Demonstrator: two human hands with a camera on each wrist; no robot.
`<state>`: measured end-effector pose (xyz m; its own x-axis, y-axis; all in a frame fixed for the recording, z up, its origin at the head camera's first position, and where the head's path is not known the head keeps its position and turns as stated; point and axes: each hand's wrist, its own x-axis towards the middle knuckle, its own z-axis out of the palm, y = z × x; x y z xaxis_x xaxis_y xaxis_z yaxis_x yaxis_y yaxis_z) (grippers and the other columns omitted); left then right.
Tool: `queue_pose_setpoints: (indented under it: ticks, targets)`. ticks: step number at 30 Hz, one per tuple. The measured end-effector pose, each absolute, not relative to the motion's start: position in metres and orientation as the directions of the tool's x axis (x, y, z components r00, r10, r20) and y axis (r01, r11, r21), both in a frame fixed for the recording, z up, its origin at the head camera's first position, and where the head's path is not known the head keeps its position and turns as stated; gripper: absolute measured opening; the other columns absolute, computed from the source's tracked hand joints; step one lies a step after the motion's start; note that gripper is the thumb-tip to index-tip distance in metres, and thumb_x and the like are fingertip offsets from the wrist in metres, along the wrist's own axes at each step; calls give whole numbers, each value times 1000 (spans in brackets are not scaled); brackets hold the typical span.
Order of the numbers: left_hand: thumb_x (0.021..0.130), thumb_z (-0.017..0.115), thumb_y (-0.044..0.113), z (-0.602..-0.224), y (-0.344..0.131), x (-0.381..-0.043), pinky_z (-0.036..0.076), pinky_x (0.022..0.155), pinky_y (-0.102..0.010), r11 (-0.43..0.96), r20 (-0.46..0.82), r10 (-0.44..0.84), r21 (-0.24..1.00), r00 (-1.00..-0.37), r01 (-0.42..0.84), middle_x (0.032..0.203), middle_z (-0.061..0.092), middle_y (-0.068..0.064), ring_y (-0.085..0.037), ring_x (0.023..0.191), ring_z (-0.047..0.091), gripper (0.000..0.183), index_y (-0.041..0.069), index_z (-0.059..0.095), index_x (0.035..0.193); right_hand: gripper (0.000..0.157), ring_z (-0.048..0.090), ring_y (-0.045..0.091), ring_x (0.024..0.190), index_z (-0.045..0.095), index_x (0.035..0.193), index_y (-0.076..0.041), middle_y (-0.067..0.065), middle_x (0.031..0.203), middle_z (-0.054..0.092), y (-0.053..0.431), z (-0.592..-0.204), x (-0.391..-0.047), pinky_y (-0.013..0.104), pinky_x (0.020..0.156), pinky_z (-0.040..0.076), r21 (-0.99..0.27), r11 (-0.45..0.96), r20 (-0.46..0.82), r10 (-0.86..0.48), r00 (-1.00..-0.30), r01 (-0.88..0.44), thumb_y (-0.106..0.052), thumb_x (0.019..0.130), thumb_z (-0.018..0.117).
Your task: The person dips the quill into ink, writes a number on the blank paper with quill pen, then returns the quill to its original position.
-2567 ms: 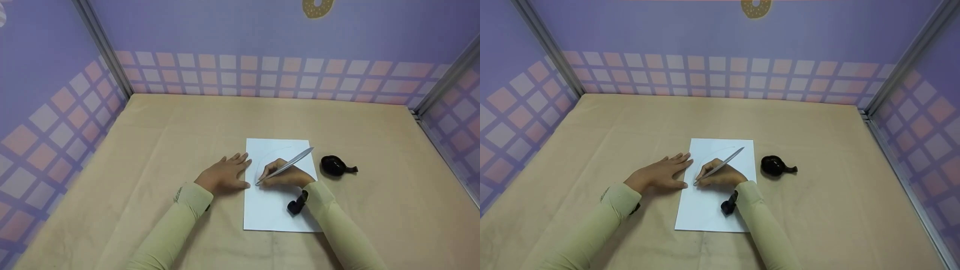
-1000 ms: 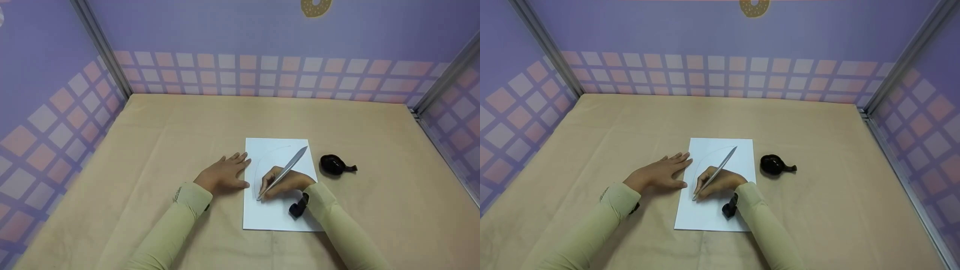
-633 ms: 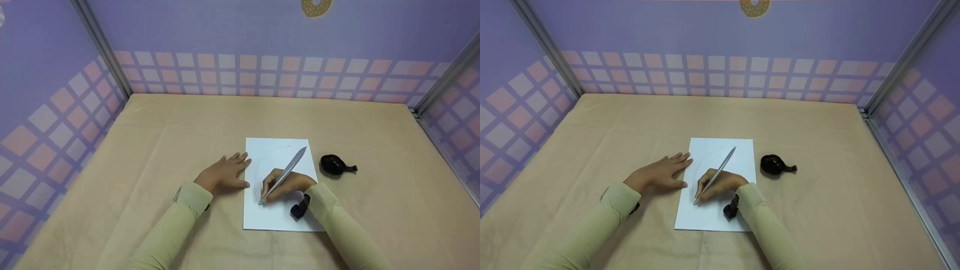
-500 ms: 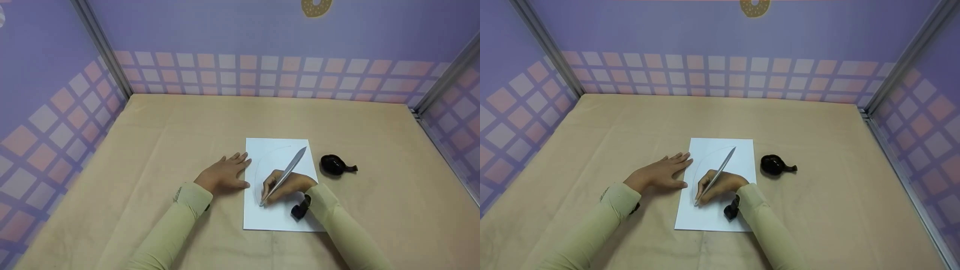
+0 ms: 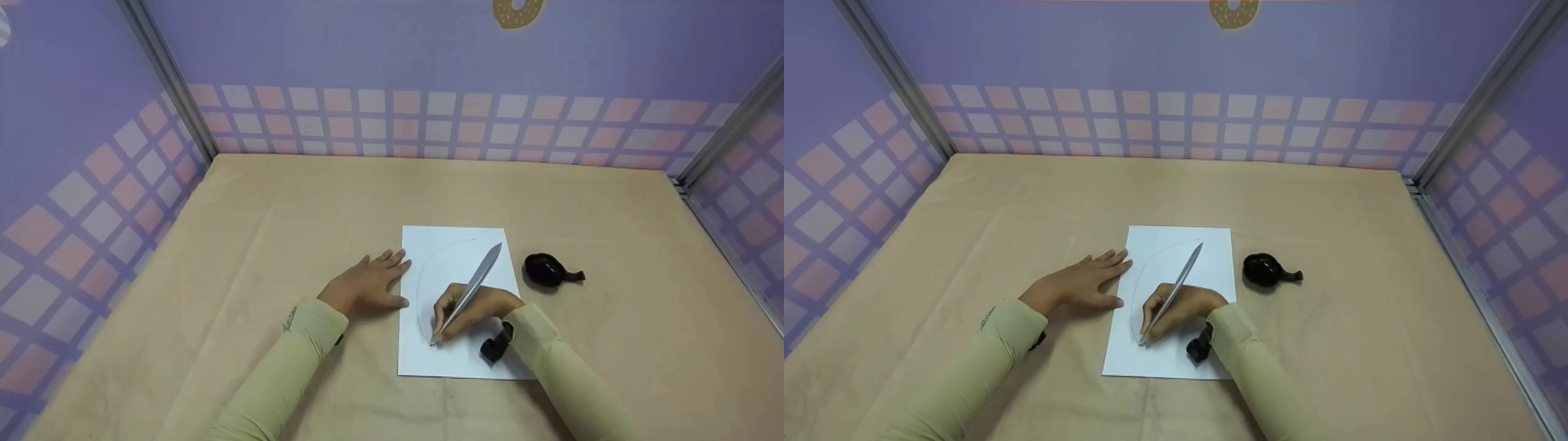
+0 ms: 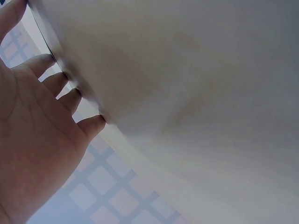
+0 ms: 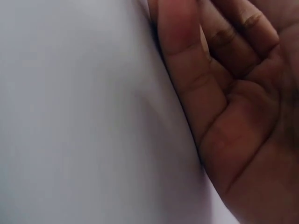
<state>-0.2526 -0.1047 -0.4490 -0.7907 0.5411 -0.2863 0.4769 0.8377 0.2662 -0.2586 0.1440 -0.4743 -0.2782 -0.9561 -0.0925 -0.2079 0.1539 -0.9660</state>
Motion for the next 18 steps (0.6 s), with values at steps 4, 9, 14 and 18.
queue_pose_setpoints:
  ticks: [4,9,14,18]
  targets:
    - [89,50,57,-449,-105,-253,10,121,-50,838,-290,542,260,-789,480,163,6,3,-20,151,4,82,22,17,155,18,61,1,74,68,89,13,10,83,74,146,-475,-257,13,66,46,-968,159,-104,-957,-271,-194,1,78,75]
    - [89,50,58,-449,-105,-253,9,121,-50,837,-293,542,267,-787,477,163,5,4,-20,151,3,82,22,16,155,18,62,0,75,67,89,14,38,88,63,148,-472,-254,13,67,46,-968,161,-110,-961,-254,-190,1,78,74]
    - [89,51,57,-448,-105,-252,8,121,-50,834,-285,544,284,-789,473,163,6,4,-20,151,4,82,23,17,155,17,62,0,74,67,89,14,39,87,62,149,-470,-252,12,66,46,-966,166,-115,-963,-244,-199,3,79,73]
    - [90,51,56,-448,-105,-252,9,121,-50,835,-287,544,282,-788,474,163,6,3,-20,151,4,82,22,17,155,16,61,-1,72,67,88,12,38,86,63,151,-471,-252,12,65,46,-963,165,-111,-963,-246,-213,1,78,75]
